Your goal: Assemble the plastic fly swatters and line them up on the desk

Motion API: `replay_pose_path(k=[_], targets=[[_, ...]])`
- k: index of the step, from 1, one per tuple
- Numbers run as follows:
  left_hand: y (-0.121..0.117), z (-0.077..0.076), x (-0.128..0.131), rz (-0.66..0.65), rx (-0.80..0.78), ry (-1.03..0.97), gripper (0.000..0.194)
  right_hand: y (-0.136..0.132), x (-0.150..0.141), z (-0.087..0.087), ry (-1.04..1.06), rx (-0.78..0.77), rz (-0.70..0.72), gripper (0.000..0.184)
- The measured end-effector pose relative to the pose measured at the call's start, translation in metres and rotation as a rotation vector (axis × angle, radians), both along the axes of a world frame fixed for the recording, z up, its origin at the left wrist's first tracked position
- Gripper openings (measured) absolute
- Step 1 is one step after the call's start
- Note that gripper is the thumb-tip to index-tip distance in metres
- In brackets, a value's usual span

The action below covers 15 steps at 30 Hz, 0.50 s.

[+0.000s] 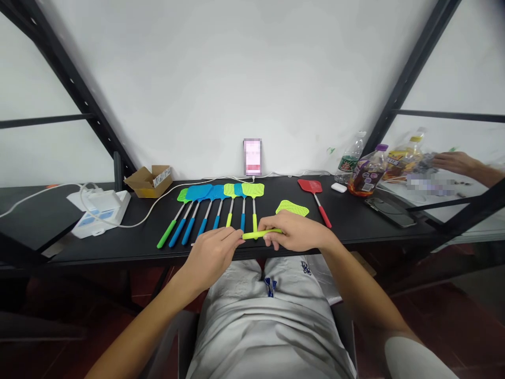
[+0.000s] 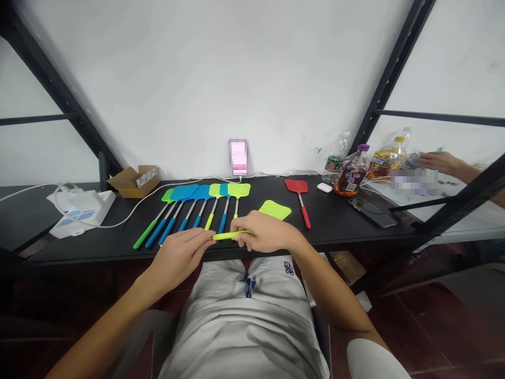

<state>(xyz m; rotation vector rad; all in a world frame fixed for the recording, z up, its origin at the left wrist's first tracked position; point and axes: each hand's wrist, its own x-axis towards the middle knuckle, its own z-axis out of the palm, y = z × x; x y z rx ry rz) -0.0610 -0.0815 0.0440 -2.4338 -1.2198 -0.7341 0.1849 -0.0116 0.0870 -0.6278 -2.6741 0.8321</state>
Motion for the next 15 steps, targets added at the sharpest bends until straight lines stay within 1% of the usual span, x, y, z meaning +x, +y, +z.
replay_pose_path(k=[3, 4, 7, 10, 12, 15], targets=[[0.0, 0.0, -0.001, -0.038, 0.016, -0.03, 0.019, 0.001, -0.001, -0.002, 0.013, -0.034, 0.014, 0.012], [0.0, 0.0, -0.001, -0.041, 0.028, -0.044, 0.02, 0.002, -0.002, -0.003, 0.015, -0.047, 0.024, 0.012], [0.0, 0.002, -0.001, -0.039, 0.055, -0.067, 0.032, 0.003, -0.002, -0.004, 0.017, -0.076, 0.053, 0.011], [-0.001, 0.006, 0.001, -0.076, 0.072, -0.046, 0.038, 0.005, 0.001, -0.004, 0.017, -0.108, 0.067, 0.012], [-0.003, 0.011, 0.003, -0.102, 0.155, -0.074, 0.039, 0.007, 0.004, -0.003, 0.017, -0.149, 0.076, 0.015], [-0.011, 0.017, 0.007, -0.175, 0.423, -0.271, 0.034, 0.012, 0.007, -0.004, 0.054, -0.236, 0.049, 0.022]])
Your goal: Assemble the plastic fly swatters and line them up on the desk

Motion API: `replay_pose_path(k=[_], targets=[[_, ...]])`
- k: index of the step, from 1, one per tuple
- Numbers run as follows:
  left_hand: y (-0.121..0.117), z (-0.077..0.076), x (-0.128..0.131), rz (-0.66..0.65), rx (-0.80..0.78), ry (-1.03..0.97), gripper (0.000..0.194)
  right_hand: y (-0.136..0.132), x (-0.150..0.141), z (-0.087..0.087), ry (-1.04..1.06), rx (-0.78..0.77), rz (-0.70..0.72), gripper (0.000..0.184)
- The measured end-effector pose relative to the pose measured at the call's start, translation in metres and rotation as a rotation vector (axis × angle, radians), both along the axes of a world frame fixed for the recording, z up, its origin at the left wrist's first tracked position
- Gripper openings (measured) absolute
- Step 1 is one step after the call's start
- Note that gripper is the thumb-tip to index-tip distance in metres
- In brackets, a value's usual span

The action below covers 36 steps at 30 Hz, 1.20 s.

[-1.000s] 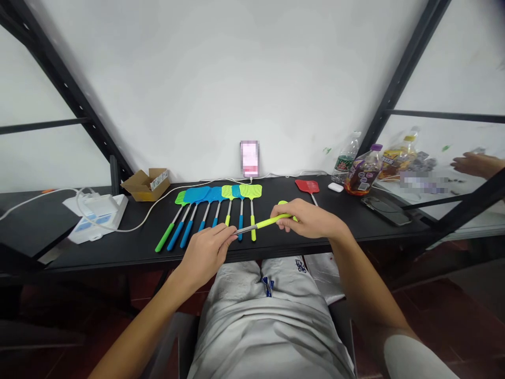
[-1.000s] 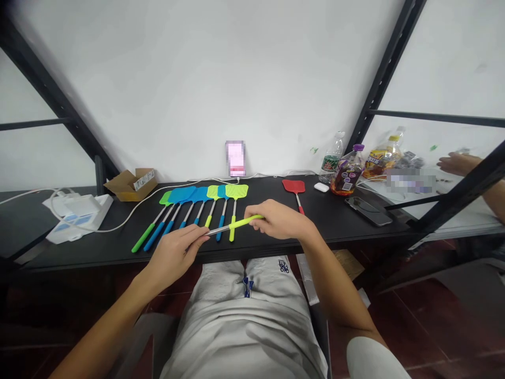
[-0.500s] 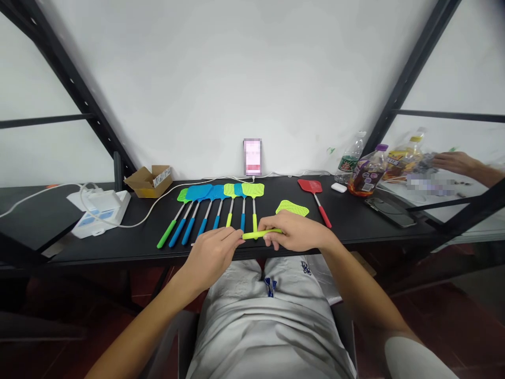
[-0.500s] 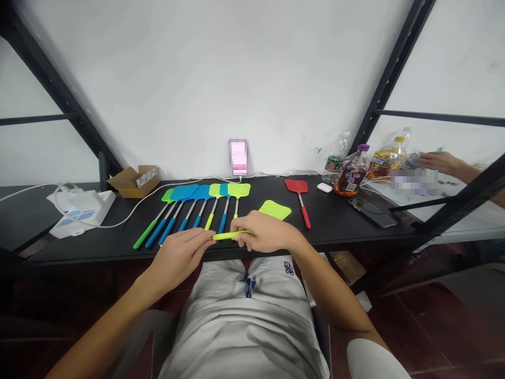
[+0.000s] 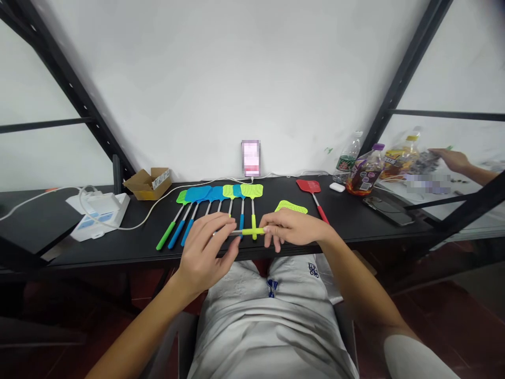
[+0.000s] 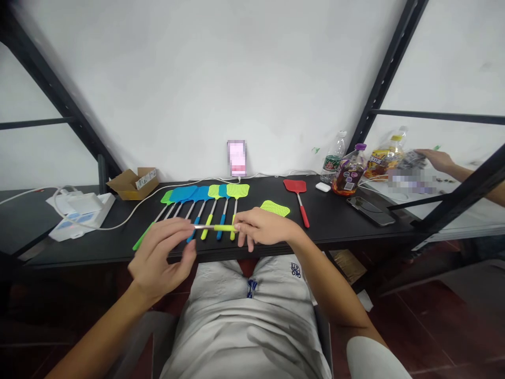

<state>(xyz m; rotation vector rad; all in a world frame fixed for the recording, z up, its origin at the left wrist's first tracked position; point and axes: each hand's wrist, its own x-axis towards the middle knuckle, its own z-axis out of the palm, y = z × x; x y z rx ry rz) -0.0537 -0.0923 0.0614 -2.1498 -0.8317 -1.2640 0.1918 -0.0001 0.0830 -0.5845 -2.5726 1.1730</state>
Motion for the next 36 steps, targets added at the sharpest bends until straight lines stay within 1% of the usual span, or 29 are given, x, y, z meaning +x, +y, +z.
replay_pose_path(k=[1, 2, 3, 4, 5, 7, 8, 9, 10, 11, 13, 14, 16, 18, 19, 20, 23, 24, 25, 26, 28, 31, 34, 36], targets=[[-0.003, 0.001, 0.001, -0.042, 0.072, -0.074, 0.031, 0.001, 0.0, -0.001, 0.022, -0.027, -0.022, 0.024], [-0.005, 0.002, 0.002, -0.08, 0.105, -0.134, 0.027, 0.002, -0.001, -0.002, 0.049, -0.052, -0.043, 0.025], [-0.007, 0.002, 0.002, -0.098, 0.085, -0.177, 0.022, 0.002, -0.003, -0.003, 0.079, -0.075, -0.059, 0.026], [-0.008, 0.001, 0.002, -0.089, 0.004, -0.209, 0.017, 0.001, -0.006, -0.005, 0.11, -0.097, -0.069, 0.027], [-0.007, 0.0, 0.002, -0.066, -0.132, -0.239, 0.013, -0.001, -0.009, -0.006, 0.138, -0.119, -0.069, 0.026], [-0.003, -0.003, 0.002, -0.028, -0.501, -0.313, 0.009, -0.006, -0.017, -0.008, 0.169, -0.147, -0.042, 0.024], [0.0, -0.004, 0.002, -0.038, -0.681, -0.365, 0.011, -0.01, -0.022, -0.009, 0.165, -0.144, -0.008, 0.021], [0.003, -0.006, 0.002, -0.074, -0.829, -0.422, 0.018, -0.013, -0.026, -0.01, 0.147, -0.127, 0.036, 0.018], [0.006, -0.007, 0.002, -0.124, -0.929, -0.479, 0.025, -0.016, -0.029, -0.01, 0.121, -0.099, 0.085, 0.015], [0.008, -0.007, 0.002, -0.172, -0.991, -0.533, 0.029, -0.019, -0.032, -0.01, 0.094, -0.063, 0.129, 0.012], [0.01, -0.005, 0.003, -0.234, -1.037, -0.62, 0.031, -0.022, -0.034, -0.009, 0.064, 0.014, 0.169, 0.01], [0.011, -0.004, 0.002, -0.253, -1.046, -0.649, 0.03, -0.023, -0.032, -0.007, 0.063, 0.049, 0.162, 0.011], [0.01, -0.001, 0.001, -0.275, -1.051, -0.685, 0.027, -0.02, -0.025, -0.002, 0.062, 0.121, 0.107, 0.017], [0.009, 0.001, -0.001, -0.278, -1.045, -0.705, 0.024, -0.01, -0.011, 0.002, 0.022, 0.211, -0.005, 0.024], [0.009, 0.002, -0.002, -0.276, -1.043, -0.709, 0.022, -0.003, -0.002, 0.003, -0.019, 0.261, -0.091, 0.027], [0.009, 0.002, -0.003, -0.272, -1.044, -0.711, 0.021, 0.006, 0.006, 0.003, -0.062, 0.32, -0.212, 0.03], [0.009, 0.003, -0.002, -0.272, -1.075, -0.695, 0.019, 0.04, 0.032, -0.008, -0.292, 0.495, -0.629, 0.042], [0.009, 0.003, -0.002, -0.274, -1.089, -0.683, 0.019, 0.052, 0.039, -0.014, -0.403, 0.52, -0.73, 0.051], [0.009, 0.003, 0.0, -0.276, -1.103, -0.668, 0.019, 0.063, 0.045, -0.021, -0.502, 0.521, -0.801, 0.062], [0.008, 0.002, 0.001, -0.276, -1.118, -0.652, 0.02, 0.073, 0.049, -0.027, -0.569, 0.498, -0.839, 0.073], [0.008, 0.001, 0.003, -0.271, -1.141, -0.617, 0.02, 0.088, 0.055, -0.038, -0.651, 0.456, -0.856, 0.086], [0.01, -0.003, 0.003, -0.255, -1.151, -0.571, 0.021, 0.099, 0.059, -0.047, -0.687, 0.424, -0.833, 0.091], [0.013, -0.01, 0.001, -0.243, -1.159, -0.533, 0.02, 0.101, 0.059, -0.049, -0.657, 0.359, -0.791, 0.089], [0.017, -0.016, 0.0, -0.243, -1.184, -0.497, 0.019, 0.1, 0.061, -0.047, -0.623, 0.315, -0.727, 0.077]])
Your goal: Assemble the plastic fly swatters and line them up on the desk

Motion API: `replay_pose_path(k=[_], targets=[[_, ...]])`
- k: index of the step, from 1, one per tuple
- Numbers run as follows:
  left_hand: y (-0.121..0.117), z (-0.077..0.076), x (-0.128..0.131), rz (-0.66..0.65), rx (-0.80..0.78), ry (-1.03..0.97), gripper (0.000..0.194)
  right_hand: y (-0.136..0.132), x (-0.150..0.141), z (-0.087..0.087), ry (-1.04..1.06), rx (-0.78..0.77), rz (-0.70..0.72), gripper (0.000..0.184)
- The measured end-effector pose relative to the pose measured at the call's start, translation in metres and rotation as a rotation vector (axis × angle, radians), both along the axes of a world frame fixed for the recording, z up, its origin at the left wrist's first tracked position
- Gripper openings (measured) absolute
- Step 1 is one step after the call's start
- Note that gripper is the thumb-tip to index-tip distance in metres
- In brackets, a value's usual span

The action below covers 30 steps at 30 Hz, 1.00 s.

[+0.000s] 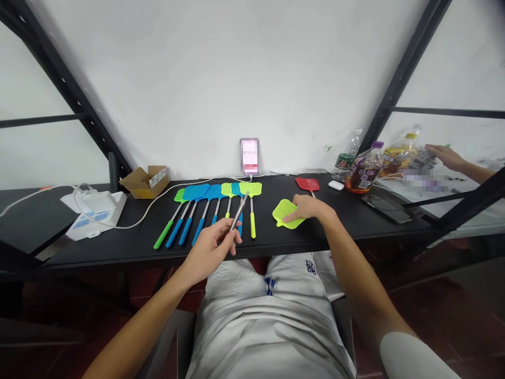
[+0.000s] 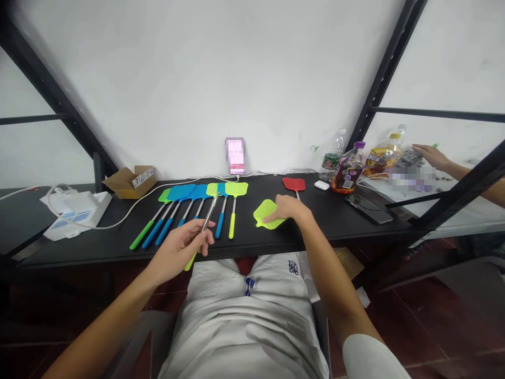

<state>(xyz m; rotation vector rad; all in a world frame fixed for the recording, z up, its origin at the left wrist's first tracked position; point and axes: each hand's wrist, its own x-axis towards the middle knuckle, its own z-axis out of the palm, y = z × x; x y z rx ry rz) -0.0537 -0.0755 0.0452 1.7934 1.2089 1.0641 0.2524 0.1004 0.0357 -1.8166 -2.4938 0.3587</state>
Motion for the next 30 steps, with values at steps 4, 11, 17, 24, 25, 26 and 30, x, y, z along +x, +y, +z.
replay_pose_path(k=[4, 11, 17, 24, 25, 26, 30], targets=[[0.01, -0.015, 0.002, -0.095, -0.065, 0.032, 0.019, -0.006, 0.004, 0.01, 0.179, 0.024, 0.195, 0.048], [0.023, -0.03, 0.007, -0.141, -0.167, -0.015, 0.025, -0.03, 0.01, 0.035, 0.756, 0.166, 0.336, 0.03], [0.024, -0.031, 0.008, -0.128, -0.117, -0.009, 0.034, -0.044, 0.002, 0.045, 1.08, 0.064, 0.366, 0.035], [0.024, -0.03, 0.008, -0.153, -0.118, -0.024, 0.036, -0.05, -0.006, 0.046, 1.127, 0.071, 0.368, 0.039], [0.023, -0.029, 0.008, -0.155, -0.115, -0.023, 0.036, -0.05, -0.006, 0.046, 1.128, 0.077, 0.369, 0.039], [0.023, -0.029, 0.009, -0.156, -0.112, -0.022, 0.036, -0.05, -0.007, 0.046, 1.127, 0.082, 0.37, 0.038], [0.021, -0.028, 0.01, -0.148, -0.086, -0.003, 0.035, -0.053, -0.01, 0.048, 1.116, 0.088, 0.362, 0.038]])
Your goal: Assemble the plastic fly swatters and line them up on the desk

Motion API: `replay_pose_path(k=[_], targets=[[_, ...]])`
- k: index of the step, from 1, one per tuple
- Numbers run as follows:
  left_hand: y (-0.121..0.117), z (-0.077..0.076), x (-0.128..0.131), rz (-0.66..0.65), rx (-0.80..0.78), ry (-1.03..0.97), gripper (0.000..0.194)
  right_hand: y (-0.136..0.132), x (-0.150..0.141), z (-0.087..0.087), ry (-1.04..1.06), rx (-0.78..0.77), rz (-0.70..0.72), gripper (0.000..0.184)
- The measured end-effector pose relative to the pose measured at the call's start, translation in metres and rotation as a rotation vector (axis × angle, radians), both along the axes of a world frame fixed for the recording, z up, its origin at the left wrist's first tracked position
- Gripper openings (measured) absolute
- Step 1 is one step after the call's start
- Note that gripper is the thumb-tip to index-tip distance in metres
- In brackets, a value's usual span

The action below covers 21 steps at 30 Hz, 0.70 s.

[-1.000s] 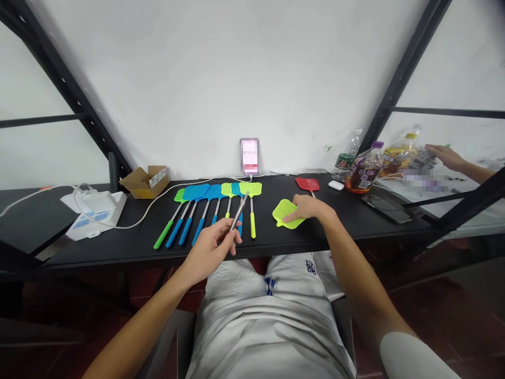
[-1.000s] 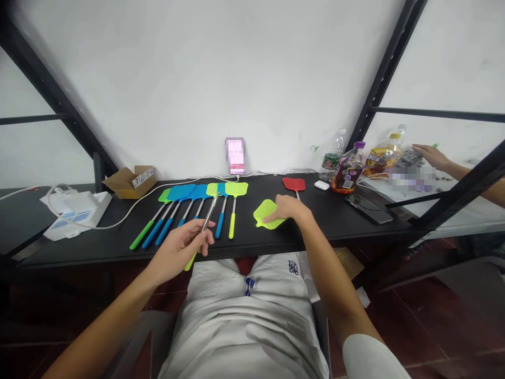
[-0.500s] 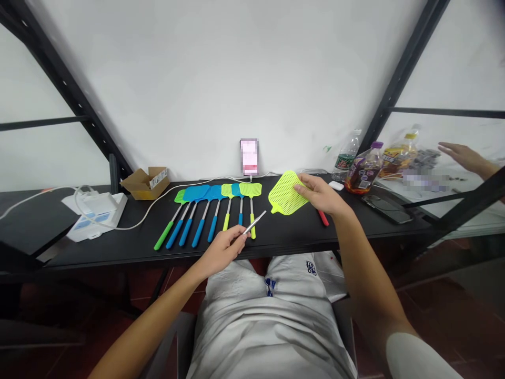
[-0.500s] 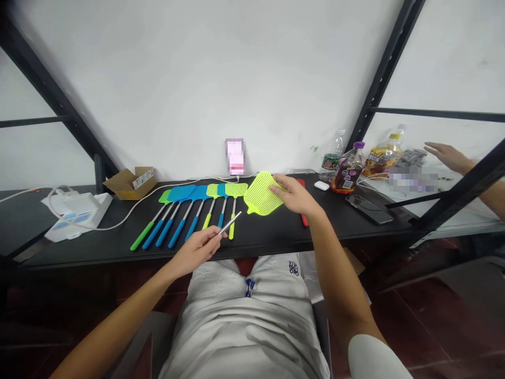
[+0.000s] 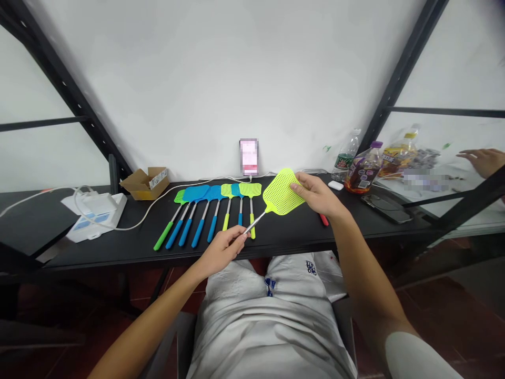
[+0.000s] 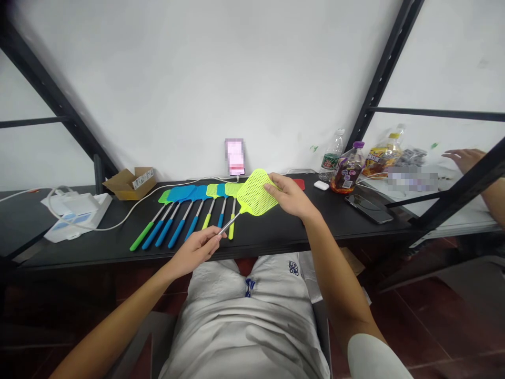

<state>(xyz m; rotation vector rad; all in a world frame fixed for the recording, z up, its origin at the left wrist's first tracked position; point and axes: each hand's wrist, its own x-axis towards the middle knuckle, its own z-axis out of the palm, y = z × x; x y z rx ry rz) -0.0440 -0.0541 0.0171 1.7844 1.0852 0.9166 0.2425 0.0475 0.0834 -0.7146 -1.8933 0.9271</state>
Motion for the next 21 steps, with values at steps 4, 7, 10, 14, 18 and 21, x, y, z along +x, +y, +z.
replay_pose_path(k=[4, 7, 10, 14, 18, 21], targets=[[-0.003, 0.001, 0.001, 0.019, 0.068, 0.074, 0.033, -0.005, -0.001, 0.003, 0.005, 0.016, -0.004, 0.037], [-0.007, 0.004, 0.002, 0.028, 0.134, 0.156, 0.031, -0.009, 0.0, 0.005, 0.013, 0.016, 0.002, 0.034], [-0.014, 0.009, 0.004, 0.048, 0.213, 0.232, 0.03, -0.015, 0.0, 0.008, 0.0, 0.019, 0.011, 0.034], [-0.023, 0.016, 0.006, 0.064, 0.257, 0.243, 0.028, -0.024, -0.004, 0.012, -0.016, 0.035, 0.017, 0.038], [-0.026, 0.019, 0.005, 0.075, 0.269, 0.237, 0.025, -0.03, -0.009, 0.013, -0.025, 0.066, 0.03, 0.042], [-0.026, 0.019, 0.002, 0.094, 0.281, 0.261, 0.024, -0.033, -0.011, 0.014, -0.044, 0.084, 0.032, 0.042]])
